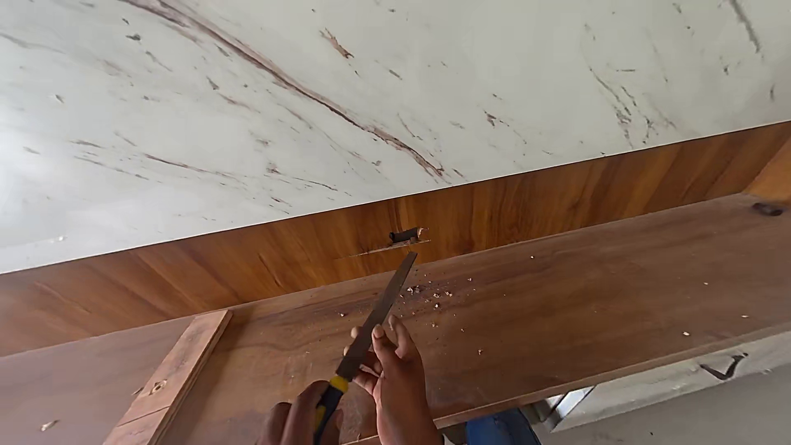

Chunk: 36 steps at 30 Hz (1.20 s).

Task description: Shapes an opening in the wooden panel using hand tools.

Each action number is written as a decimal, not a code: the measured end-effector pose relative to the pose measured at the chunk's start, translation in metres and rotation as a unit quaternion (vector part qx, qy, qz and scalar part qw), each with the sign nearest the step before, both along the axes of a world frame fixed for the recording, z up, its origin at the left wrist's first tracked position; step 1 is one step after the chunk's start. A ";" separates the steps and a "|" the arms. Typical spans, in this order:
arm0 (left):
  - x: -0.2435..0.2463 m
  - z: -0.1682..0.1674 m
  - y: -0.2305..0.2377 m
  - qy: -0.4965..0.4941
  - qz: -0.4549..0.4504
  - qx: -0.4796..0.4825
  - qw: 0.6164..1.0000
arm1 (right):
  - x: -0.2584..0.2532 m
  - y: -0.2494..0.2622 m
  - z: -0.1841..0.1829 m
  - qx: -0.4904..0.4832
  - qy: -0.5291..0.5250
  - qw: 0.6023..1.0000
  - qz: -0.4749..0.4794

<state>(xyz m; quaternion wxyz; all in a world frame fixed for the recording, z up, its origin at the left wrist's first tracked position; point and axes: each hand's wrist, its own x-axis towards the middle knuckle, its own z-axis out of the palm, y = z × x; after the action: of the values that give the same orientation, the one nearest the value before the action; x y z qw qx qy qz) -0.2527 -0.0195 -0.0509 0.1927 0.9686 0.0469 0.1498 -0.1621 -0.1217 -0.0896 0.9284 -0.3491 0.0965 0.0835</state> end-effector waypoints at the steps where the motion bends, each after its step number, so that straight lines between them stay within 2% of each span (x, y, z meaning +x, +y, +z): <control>1: 0.002 0.000 -0.005 -0.001 -0.010 -0.002 1.000 | 0.004 0.004 0.002 0.019 -0.005 1.000 0.002; 4: 0.011 0.003 -0.017 -0.001 -0.034 -0.028 0.999 | 0.010 0.011 0.013 0.078 -0.008 0.997 -0.011; 9: 0.031 0.019 -0.015 0.021 -0.049 -0.121 0.991 | 0.038 0.015 0.036 0.044 0.007 0.999 0.007; 15: 0.035 0.026 0.003 -0.092 -0.076 -0.130 0.984 | 0.039 0.033 0.049 0.041 -0.016 0.999 -0.005; 22: 0.065 0.012 0.028 -0.118 -0.023 -0.040 0.992 | 0.070 0.054 0.047 -0.108 -0.047 0.991 0.066; 28: 0.087 0.015 0.062 -0.094 -0.025 -0.065 0.993 | 0.087 0.070 0.055 -0.213 -0.026 0.974 0.078; 30: 0.080 0.016 0.054 -0.089 -0.035 -0.054 0.994 | 0.082 0.068 0.048 -0.196 -0.033 0.978 0.067; 33: 0.062 0.008 0.042 -0.122 -0.063 -0.044 0.990 | 0.065 0.064 0.041 -0.112 -0.040 0.992 0.034; 36: 0.047 -0.006 0.049 -0.149 -0.055 -0.069 0.985 | 0.052 0.069 0.040 -0.090 -0.029 0.994 0.054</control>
<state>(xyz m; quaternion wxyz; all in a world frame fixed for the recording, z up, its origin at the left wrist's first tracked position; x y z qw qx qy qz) -0.2058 0.0296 -0.0568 0.2720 0.9209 -0.0252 0.2781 -0.1103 -0.0524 -0.0500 0.8899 -0.4380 0.0575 0.1138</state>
